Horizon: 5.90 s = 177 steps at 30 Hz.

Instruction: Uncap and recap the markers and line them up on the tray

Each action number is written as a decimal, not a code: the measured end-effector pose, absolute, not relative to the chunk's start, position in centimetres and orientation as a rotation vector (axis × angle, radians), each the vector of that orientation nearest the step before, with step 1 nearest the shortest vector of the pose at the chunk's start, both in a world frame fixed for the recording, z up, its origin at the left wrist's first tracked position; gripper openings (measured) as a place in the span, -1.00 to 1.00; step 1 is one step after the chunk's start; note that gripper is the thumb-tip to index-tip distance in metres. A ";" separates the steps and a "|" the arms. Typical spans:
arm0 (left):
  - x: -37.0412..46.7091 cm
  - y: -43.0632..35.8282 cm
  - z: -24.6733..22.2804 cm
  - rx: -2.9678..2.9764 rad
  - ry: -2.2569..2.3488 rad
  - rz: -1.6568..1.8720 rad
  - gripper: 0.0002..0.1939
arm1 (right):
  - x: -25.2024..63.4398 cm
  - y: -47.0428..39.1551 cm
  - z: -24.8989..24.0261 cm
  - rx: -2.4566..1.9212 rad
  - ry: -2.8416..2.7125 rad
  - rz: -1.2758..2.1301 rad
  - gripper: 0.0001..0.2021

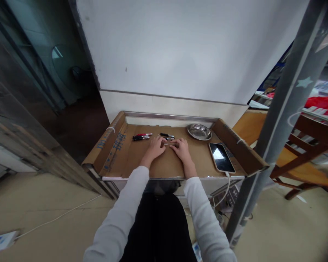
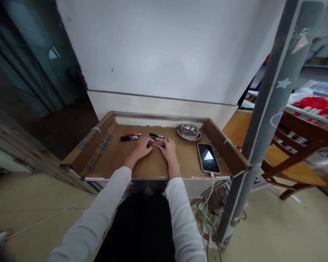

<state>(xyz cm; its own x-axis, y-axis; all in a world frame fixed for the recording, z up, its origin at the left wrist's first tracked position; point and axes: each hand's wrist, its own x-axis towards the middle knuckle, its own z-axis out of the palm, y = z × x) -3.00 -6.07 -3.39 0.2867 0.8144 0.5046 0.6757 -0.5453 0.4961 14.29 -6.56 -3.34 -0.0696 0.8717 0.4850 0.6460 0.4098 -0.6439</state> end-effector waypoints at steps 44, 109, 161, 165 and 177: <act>-5.9 -11.0 -1.5 2.119 1.322 1.415 -0.84 | 10.1 -8.1 -1.6 -0.905 -1.338 1.244 -0.76; -2.8 -6.5 -1.7 2.294 1.745 1.227 -0.80 | 13.5 -7.0 -2.2 -1.599 -1.873 0.018 -0.89; -2.4 -7.5 0.2 2.112 1.274 1.651 -0.58 | 12.6 -7.4 -1.4 -0.753 -0.692 1.686 -0.80; -2.6 -7.4 -0.1 2.103 1.224 1.611 -0.63 | 12.4 -7.4 -1.4 -0.728 -0.691 1.701 -0.82; -3.0 -7.1 -0.2 1.663 1.186 1.881 -0.73 | 12.6 -7.4 -1.4 -0.677 -0.725 1.707 -0.85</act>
<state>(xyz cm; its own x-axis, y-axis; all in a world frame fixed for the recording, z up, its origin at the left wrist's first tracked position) -2.98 -7.08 -0.23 -0.2405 0.7364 0.6323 0.2534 -0.5812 0.7733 12.58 -7.44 -1.37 -0.2287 0.9706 -0.0749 -0.6196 -0.2045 -0.7578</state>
